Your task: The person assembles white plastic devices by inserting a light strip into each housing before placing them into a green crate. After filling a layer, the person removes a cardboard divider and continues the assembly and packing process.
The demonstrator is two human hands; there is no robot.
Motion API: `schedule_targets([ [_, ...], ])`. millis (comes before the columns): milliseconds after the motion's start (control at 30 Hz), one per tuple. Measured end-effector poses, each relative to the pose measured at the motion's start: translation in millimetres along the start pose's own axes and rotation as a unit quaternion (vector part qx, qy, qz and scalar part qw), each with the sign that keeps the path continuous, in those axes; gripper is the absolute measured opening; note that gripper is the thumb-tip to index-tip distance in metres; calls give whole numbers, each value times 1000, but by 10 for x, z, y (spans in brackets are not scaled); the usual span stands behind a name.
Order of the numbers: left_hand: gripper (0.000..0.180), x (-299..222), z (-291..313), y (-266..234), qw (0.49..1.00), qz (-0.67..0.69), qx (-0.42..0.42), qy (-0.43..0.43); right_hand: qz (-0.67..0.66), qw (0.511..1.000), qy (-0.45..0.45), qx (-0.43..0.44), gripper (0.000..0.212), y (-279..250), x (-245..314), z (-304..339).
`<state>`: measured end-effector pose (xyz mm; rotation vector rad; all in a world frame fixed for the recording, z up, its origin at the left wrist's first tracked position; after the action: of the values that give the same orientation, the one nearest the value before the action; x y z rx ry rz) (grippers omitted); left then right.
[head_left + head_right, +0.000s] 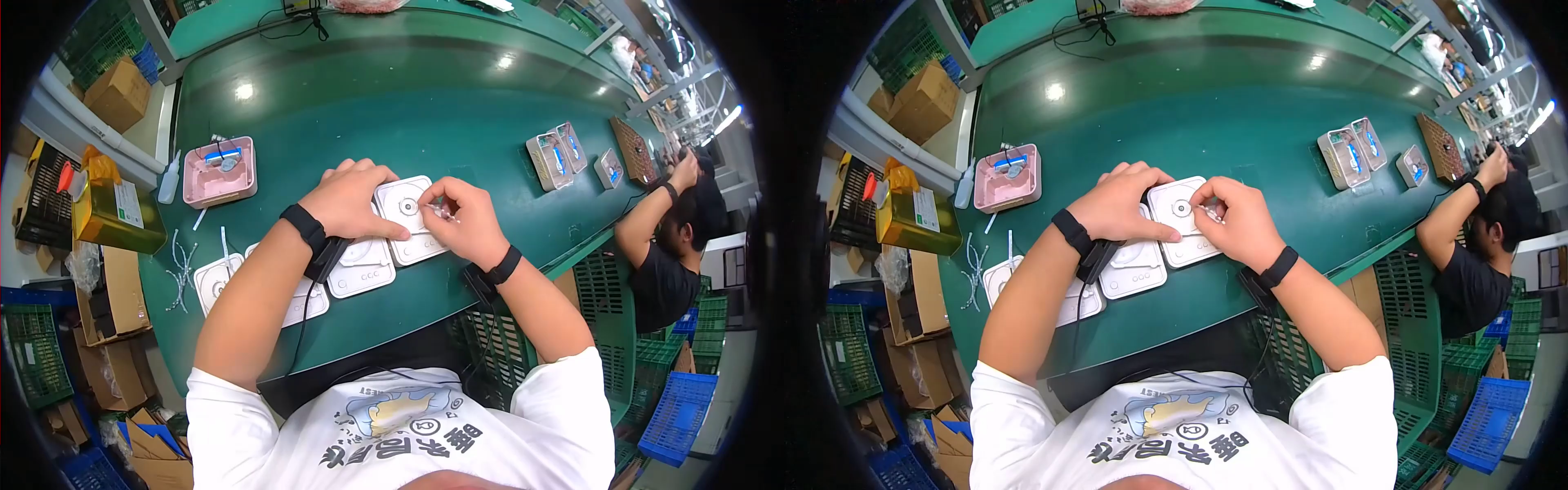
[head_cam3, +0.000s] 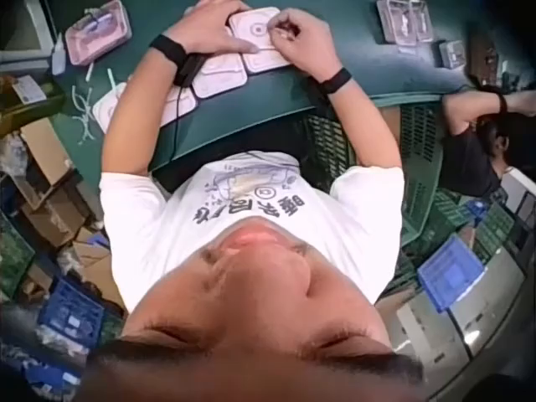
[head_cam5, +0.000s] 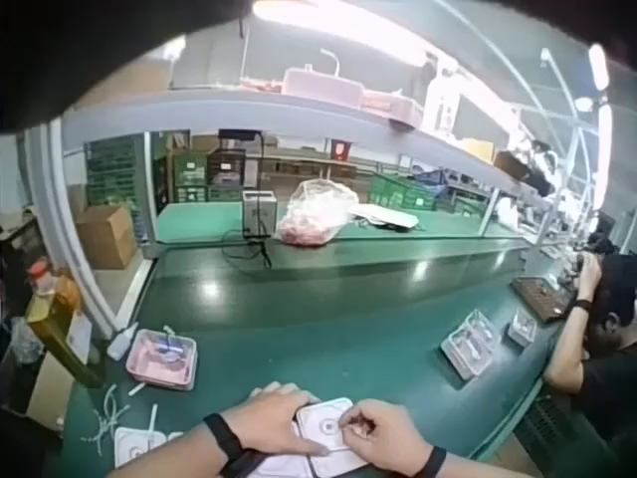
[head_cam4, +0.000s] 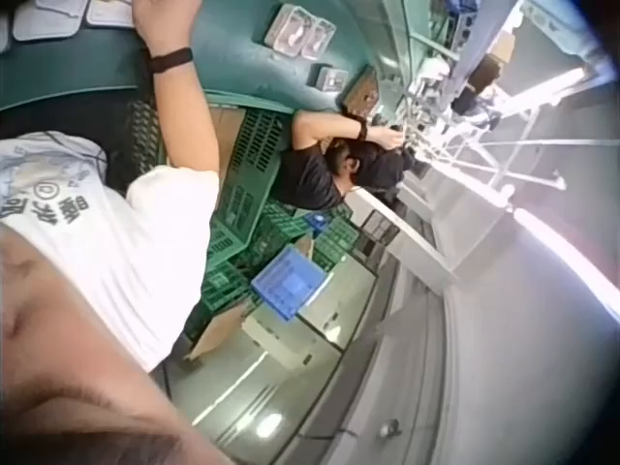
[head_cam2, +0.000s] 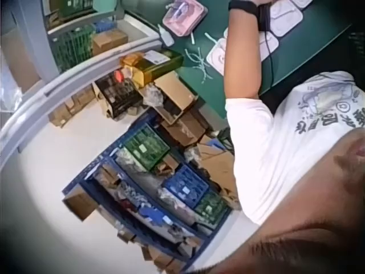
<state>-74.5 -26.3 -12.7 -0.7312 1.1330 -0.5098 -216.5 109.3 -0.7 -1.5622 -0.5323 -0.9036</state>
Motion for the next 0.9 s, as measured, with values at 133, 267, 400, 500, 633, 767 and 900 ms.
schedule_targets([
  [133,102,26,-10,-12,1000,2,-1,-7,70,996,-46,-17,17,-21,119,4],
  [267,102,1,42,42,1000,-1,-20,3,43,992,-106,-47,16,-76,137,87],
  [400,96,13,34,31,999,-1,-36,4,-58,998,9,-36,18,-53,-52,29],
  [500,98,40,40,33,1000,-4,-24,-1,-11,999,5,-30,21,-16,6,34],
  [633,98,13,26,43,1000,1,-23,7,-44,997,-17,-58,26,-91,-9,68],
  [767,96,-1,50,18,1000,-5,-19,3,50,996,-63,-50,30,5,134,26],
  [900,75,-73,81,-99,981,59,-150,110,113,986,-96,-72,34,29,298,76],
])
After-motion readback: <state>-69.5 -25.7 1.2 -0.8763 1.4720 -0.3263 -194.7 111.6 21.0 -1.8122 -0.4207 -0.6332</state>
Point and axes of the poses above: each hand's wrist, its own z-axis away from the middle knuckle, its own y-axis out of the palm, x = y × z, the point moved 8 cm from there along -z, towards the middle knuckle, and after that the axes turned 6 degrees about x, right-handed, at the moved point
